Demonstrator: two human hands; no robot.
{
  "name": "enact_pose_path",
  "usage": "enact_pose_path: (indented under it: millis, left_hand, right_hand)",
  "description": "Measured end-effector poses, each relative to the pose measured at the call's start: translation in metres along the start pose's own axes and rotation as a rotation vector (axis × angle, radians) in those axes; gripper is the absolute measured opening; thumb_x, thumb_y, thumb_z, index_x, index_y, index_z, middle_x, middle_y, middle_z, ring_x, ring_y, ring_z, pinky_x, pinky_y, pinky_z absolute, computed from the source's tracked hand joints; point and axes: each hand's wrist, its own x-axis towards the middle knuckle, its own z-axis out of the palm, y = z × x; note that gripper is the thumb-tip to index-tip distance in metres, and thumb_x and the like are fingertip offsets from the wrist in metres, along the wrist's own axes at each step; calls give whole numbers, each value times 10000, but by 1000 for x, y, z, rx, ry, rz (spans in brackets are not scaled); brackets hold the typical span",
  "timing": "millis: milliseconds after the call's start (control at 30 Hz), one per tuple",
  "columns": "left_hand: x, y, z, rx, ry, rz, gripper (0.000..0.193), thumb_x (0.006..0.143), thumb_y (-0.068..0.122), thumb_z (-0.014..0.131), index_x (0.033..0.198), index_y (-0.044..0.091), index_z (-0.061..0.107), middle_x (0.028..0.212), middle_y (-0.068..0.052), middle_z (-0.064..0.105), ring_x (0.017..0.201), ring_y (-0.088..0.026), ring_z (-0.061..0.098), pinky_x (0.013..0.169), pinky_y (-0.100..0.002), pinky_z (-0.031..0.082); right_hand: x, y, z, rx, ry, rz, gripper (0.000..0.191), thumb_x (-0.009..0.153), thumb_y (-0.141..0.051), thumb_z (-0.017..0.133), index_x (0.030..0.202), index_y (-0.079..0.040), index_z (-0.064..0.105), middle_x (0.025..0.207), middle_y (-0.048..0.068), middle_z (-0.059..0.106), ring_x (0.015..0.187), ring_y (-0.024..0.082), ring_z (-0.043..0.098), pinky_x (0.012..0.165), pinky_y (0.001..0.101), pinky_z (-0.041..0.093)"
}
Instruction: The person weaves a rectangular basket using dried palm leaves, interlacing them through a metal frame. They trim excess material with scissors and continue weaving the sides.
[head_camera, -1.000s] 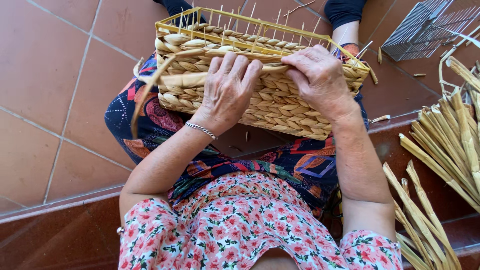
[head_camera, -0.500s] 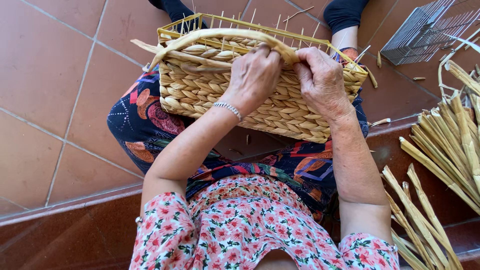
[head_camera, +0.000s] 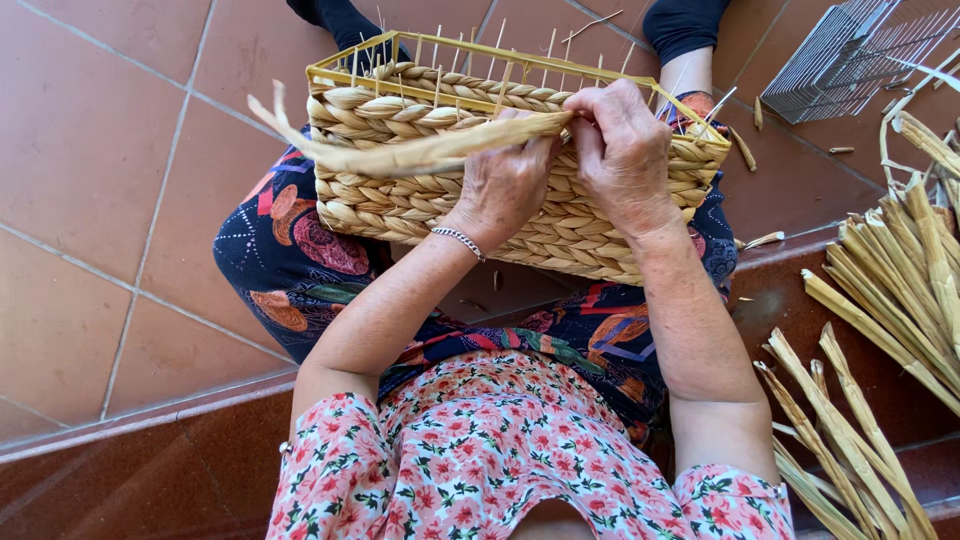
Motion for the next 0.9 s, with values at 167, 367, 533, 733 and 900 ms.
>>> enact_pose_path:
  millis: [167, 367, 533, 733, 900]
  left_hand:
    - [-12, 5, -4, 167, 73, 134, 349, 934, 55, 642, 1282, 34, 634, 1066, -186, 642, 1041, -321, 624, 860, -422, 547]
    - [-6, 12, -60, -77, -123, -128, 498, 1106, 267, 537, 1545, 43, 474, 924, -62, 696, 827, -201, 686, 783, -364, 554]
    - [-4, -35, -104, 81, -239, -451, 325, 1046, 454, 663, 1017, 132, 697, 733, -10, 695, 623, -193, 680, 525, -362, 501]
    - [-31, -62, -90, 105, -44, -160, 301, 1015, 405, 721, 881, 144, 651, 768, -49, 699, 717, -257, 684, 637, -409, 519]
    - [-32, -58, -103, 28, -90, -287, 253, 1029, 333, 727, 1079, 99, 646, 827, -32, 676, 821, -233, 671, 715, -404, 521]
  right_hand:
    - [-2, 2, 12, -156, 40, -66, 193, 931, 31, 782, 1050, -52, 655, 935, 96, 610, 825, 248, 671, 694, 379, 551]
    - [-1, 0, 10, -202, -38, -61, 128, 897, 13, 774, 965, -45, 683, 922, 108, 611, 782, 221, 665, 655, 358, 553]
    - [-1, -4, 2, -90, -112, -86, 58, 967, -29, 741, 1020, -46, 723, 971, 82, 636, 860, 220, 682, 746, 357, 575]
    - [-2, 0, 23, -270, -39, -68, 177, 1018, -125, 798, 939, -65, 652, 904, 71, 604, 818, 245, 664, 706, 390, 536]
    - [-5, 5, 33, -277, 48, -69, 168, 1025, -102, 790, 1066, -54, 634, 870, 60, 553, 783, 222, 627, 683, 384, 524]
